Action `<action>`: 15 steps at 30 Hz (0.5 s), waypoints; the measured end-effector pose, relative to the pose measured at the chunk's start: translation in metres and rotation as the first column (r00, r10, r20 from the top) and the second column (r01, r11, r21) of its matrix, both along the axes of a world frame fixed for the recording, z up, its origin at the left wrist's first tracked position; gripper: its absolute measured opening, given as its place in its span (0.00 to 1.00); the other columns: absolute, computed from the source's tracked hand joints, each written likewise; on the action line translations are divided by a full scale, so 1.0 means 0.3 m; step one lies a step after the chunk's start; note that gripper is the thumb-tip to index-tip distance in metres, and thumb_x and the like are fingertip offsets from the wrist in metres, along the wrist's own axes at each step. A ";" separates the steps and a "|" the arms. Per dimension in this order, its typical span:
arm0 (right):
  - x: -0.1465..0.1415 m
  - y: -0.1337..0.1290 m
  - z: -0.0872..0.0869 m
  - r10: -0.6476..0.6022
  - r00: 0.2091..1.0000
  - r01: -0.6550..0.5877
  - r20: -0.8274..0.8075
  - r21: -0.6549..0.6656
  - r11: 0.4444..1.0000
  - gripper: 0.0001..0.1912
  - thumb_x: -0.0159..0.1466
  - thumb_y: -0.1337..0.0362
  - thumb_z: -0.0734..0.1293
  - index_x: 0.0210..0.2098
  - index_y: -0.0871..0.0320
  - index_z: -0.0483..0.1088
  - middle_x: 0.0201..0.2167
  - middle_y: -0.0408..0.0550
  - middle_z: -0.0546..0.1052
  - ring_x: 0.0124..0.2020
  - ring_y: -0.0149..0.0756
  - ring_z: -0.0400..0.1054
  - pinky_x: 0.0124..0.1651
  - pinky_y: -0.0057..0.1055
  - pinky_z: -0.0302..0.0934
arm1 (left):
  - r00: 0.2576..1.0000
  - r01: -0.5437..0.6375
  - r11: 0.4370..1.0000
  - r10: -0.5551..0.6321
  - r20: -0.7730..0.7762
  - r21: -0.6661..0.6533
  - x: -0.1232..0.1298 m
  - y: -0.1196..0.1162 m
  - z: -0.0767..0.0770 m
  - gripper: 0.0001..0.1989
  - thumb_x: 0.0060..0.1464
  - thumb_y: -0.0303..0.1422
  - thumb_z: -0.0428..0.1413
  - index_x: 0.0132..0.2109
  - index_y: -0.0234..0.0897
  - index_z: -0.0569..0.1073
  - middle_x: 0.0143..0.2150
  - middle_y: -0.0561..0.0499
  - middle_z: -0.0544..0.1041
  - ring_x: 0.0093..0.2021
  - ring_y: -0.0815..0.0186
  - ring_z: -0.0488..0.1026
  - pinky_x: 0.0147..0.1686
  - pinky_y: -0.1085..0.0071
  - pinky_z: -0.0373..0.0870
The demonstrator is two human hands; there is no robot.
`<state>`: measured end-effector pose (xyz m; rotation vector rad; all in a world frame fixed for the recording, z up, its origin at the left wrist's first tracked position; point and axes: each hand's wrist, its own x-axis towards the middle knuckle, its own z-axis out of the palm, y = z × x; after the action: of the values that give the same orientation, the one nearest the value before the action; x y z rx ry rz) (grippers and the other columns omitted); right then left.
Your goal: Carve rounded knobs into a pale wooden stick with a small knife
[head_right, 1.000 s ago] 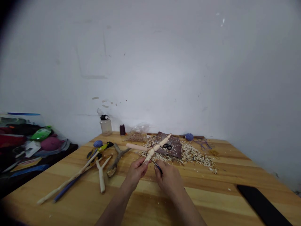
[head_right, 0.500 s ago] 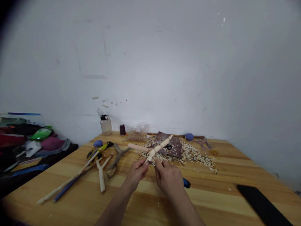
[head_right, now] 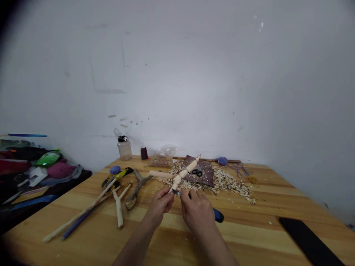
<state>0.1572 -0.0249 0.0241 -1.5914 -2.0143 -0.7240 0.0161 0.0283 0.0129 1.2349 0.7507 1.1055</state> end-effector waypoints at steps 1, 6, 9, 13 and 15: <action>-0.001 0.000 -0.003 -0.001 1.000 0.001 0.000 0.010 1.000 0.12 0.63 0.65 0.58 0.46 0.53 0.67 0.28 0.45 0.70 0.30 0.34 0.63 0.32 0.29 0.46 | 1.000 -0.001 1.000 0.001 0.007 -0.005 0.001 -0.001 0.000 0.16 0.43 0.43 0.57 0.25 0.36 0.62 0.16 0.62 0.53 0.15 0.78 0.45 0.14 0.78 0.41; -0.005 -0.002 -0.009 -0.032 0.999 0.032 -0.002 0.055 0.998 0.12 0.63 0.64 0.59 0.45 0.53 0.67 0.28 0.45 0.70 0.29 0.34 0.63 0.33 0.30 0.46 | 1.000 0.003 1.000 -0.002 0.021 -0.019 0.003 -0.008 0.004 0.16 0.43 0.42 0.57 0.24 0.36 0.61 0.16 0.62 0.53 0.15 0.78 0.45 0.14 0.78 0.40; -0.007 -0.003 -0.007 -0.043 0.999 0.044 -0.004 0.057 0.997 0.11 0.63 0.64 0.59 0.45 0.52 0.67 0.28 0.45 0.70 0.30 0.34 0.63 0.33 0.30 0.46 | 1.000 0.003 1.000 -0.002 0.023 -0.025 0.002 -0.010 0.003 0.16 0.43 0.42 0.57 0.25 0.36 0.62 0.16 0.62 0.53 0.15 0.78 0.45 0.14 0.79 0.41; -0.009 -0.003 -0.007 -0.035 0.999 0.035 -0.007 0.042 0.998 0.11 0.63 0.64 0.59 0.45 0.52 0.67 0.28 0.45 0.70 0.29 0.33 0.64 0.32 0.30 0.46 | 1.000 -0.001 1.000 0.002 0.016 -0.023 0.002 -0.009 0.001 0.16 0.43 0.43 0.57 0.25 0.36 0.62 0.16 0.62 0.54 0.15 0.78 0.45 0.14 0.78 0.41; -0.010 -0.003 -0.009 -0.045 0.999 0.046 -0.007 0.031 0.998 0.11 0.63 0.65 0.59 0.45 0.52 0.66 0.28 0.45 0.70 0.29 0.33 0.64 0.32 0.30 0.46 | 1.000 -0.002 1.000 0.003 0.012 -0.015 0.003 -0.010 0.002 0.16 0.43 0.43 0.57 0.25 0.36 0.62 0.16 0.62 0.54 0.15 0.78 0.46 0.14 0.78 0.41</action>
<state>0.1542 -0.0258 0.0215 -1.6244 -1.9583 -0.7622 0.0171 0.0252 0.0135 1.2139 0.7508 1.1062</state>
